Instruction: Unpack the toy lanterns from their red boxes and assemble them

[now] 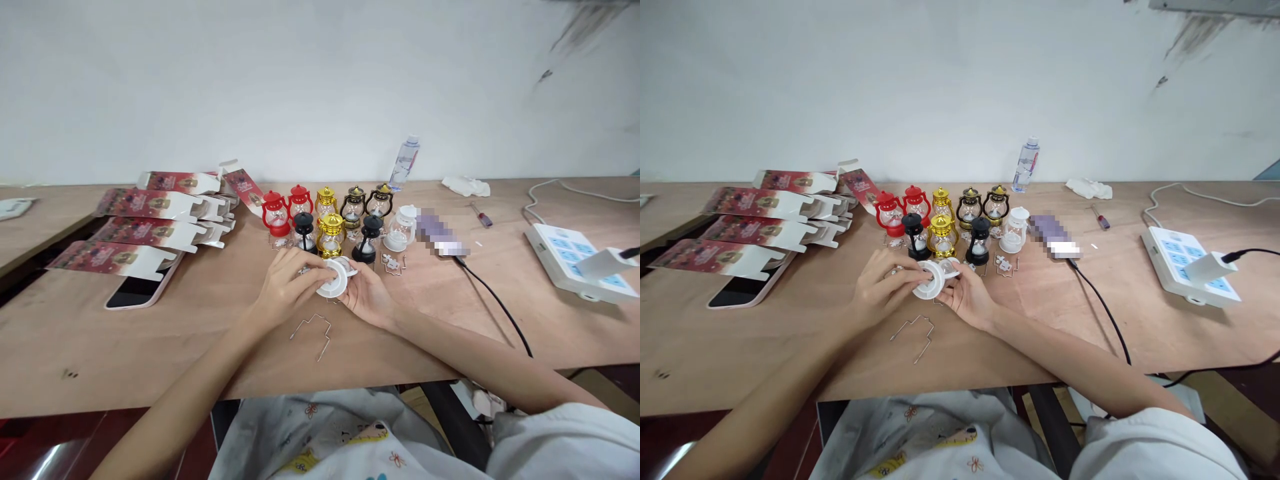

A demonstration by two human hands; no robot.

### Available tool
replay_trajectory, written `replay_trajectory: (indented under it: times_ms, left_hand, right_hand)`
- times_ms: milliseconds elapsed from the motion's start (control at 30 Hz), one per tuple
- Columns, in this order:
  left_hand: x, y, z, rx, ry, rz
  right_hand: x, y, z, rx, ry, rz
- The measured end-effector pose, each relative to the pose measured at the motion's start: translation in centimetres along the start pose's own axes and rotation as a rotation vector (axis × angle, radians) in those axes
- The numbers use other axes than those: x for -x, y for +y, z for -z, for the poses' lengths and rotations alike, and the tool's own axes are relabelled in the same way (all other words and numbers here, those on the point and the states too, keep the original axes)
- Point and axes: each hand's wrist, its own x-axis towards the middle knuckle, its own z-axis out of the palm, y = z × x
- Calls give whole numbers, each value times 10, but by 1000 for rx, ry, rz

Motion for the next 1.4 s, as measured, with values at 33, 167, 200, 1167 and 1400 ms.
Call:
replay_trajectory:
  times_ms: [33, 167, 200, 1167, 1400]
  left_hand:
    - [0, 0, 0, -13, 2, -3]
    - [1, -1, 1, -45, 3, -38]
    - [0, -1, 1, -45, 5, -42]
    - [22, -48, 5, -336, -863, 885]
    - [26, -48, 3, -361, -911, 827]
  right_hand:
    - [0, 0, 0, 0, 0, 0]
    - [0, 0, 0, -3, 1, 4]
    - [0, 0, 0, -4, -1, 5]
    - [-3, 2, 5, -4, -52, -4]
    - [-3, 3, 4, -7, -52, 9]
